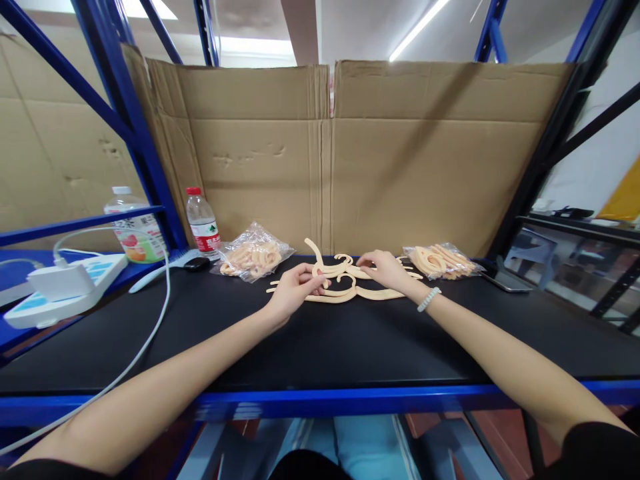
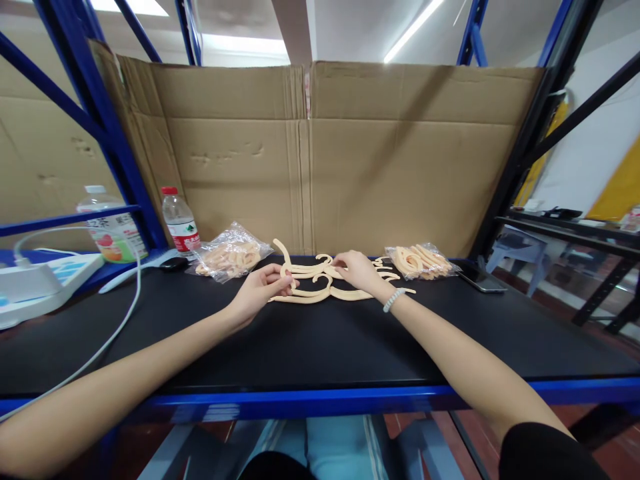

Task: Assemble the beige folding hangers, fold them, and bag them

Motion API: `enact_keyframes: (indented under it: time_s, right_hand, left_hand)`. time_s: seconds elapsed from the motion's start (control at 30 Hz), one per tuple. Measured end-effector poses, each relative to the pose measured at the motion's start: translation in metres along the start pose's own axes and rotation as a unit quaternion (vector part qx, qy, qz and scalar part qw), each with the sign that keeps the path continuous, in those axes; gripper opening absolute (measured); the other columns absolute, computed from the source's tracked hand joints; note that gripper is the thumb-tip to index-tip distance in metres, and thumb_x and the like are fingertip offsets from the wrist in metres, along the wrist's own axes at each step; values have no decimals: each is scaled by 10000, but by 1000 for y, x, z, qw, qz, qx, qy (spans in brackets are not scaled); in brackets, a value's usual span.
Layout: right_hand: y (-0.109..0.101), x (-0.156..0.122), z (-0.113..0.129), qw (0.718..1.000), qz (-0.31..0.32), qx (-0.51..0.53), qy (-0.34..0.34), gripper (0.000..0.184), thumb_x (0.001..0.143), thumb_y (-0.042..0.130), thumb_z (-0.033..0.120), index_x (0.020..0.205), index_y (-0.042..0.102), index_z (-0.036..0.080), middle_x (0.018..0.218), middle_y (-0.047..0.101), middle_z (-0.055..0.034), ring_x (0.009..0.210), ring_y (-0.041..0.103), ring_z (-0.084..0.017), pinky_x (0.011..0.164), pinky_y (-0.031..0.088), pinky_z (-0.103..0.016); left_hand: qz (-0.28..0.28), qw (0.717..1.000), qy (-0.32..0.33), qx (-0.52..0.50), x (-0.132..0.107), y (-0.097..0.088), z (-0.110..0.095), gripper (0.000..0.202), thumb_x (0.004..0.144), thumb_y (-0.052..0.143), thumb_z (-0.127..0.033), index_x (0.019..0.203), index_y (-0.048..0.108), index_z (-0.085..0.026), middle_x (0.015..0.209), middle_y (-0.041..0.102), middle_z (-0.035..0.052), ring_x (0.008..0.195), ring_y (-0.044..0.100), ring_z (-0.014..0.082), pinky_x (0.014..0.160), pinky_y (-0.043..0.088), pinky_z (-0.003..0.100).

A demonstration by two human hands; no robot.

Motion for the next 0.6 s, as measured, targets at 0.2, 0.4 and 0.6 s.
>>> enact_keyframes:
  time_s: [0.2,0.4,0.6]
  right_hand:
    - [22,-5,-37,992,67,-107,12,50,800,643,170,764,677,181,803,688,-32,774,598,-195,672,414,-272]
    - [36,-2,-39,994,39,-103,17,45,795,669,176,768,633,182,729,642,-30,789,533,-208,656,385,-276]
    - [27,1,-39,997,-5,-75,-2,107,796,614,101,738,561,174,745,589,-32,754,523,-189,673,395,-277]
  left_hand:
    - [-63,996,-18,-65,1,-13,1,360,747,699,-410,823,448,-162,765,690,56,645,651,134,675,504,271]
    - [-102,988,-36,-110,2,-22,1,234,796,667,-255,838,461,-154,716,670,26,617,643,105,682,502,241]
    - [-150,975,-33,-162,6,-33,4,199,747,636,-33,853,499,-129,710,673,28,593,619,72,661,497,195]
Point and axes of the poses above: each hand's wrist, its own x-axis towards the middle knuckle, its own y-axis out of the palm, z = x × y, the point moved 8 cm from there along x, towards the middle knuckle
